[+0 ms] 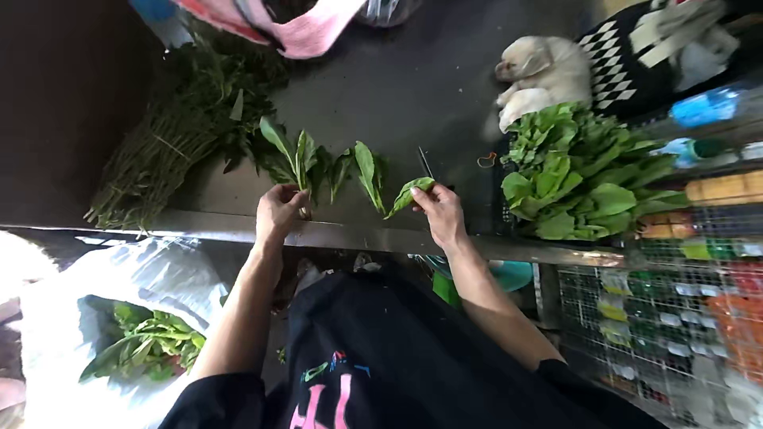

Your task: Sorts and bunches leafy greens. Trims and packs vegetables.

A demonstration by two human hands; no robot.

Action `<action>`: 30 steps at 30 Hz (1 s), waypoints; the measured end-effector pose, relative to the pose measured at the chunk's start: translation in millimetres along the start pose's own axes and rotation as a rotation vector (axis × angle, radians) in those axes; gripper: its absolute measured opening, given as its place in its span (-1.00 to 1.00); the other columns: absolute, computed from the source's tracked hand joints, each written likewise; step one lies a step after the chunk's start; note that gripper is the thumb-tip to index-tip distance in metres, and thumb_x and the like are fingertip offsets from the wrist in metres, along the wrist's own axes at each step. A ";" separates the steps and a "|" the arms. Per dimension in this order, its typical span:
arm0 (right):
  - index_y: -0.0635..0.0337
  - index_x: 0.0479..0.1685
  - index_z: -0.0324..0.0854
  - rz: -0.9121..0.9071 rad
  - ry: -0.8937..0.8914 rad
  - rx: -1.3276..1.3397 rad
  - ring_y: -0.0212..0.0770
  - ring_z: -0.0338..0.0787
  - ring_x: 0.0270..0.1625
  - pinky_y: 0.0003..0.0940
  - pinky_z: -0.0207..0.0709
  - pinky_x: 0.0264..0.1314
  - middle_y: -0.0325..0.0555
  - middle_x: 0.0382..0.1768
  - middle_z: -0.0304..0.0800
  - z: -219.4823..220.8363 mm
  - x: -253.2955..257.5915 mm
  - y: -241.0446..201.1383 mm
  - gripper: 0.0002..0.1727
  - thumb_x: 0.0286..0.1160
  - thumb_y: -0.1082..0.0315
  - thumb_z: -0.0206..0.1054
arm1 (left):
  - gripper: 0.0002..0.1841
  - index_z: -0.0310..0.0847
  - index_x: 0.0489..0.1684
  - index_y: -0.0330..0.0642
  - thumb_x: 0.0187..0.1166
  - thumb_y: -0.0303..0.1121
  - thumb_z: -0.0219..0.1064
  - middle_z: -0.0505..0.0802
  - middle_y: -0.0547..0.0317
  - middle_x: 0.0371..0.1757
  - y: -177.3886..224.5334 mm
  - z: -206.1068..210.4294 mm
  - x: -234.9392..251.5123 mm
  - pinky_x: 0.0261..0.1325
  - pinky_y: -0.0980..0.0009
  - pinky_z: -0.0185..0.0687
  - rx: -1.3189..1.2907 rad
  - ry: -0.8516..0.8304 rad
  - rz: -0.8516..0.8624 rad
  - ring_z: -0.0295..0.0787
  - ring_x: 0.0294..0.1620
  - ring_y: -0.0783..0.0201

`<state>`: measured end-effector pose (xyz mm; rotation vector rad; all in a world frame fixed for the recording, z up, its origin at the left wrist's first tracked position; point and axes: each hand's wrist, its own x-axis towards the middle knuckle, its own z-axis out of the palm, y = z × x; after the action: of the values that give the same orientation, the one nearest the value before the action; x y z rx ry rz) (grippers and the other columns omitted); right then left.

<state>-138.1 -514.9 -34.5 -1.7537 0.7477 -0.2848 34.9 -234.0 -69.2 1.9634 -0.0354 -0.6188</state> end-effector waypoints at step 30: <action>0.33 0.55 0.43 0.079 -0.338 -0.872 0.34 0.68 0.39 0.32 0.47 0.47 0.38 0.32 0.68 57.3 50.8 41.0 -0.34 0.51 0.20 0.49 | -0.65 0.74 0.13 -0.15 0.68 -0.08 0.33 0.88 -0.10 0.03 -130.0 -174.2 -203.3 0.21 -0.25 0.62 0.268 0.772 -0.330 0.82 0.08 -0.08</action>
<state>-81.8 -507.7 -100.2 -2.4865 0.7369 0.4598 -96.7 31.2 -38.5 2.3729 0.7247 -0.0216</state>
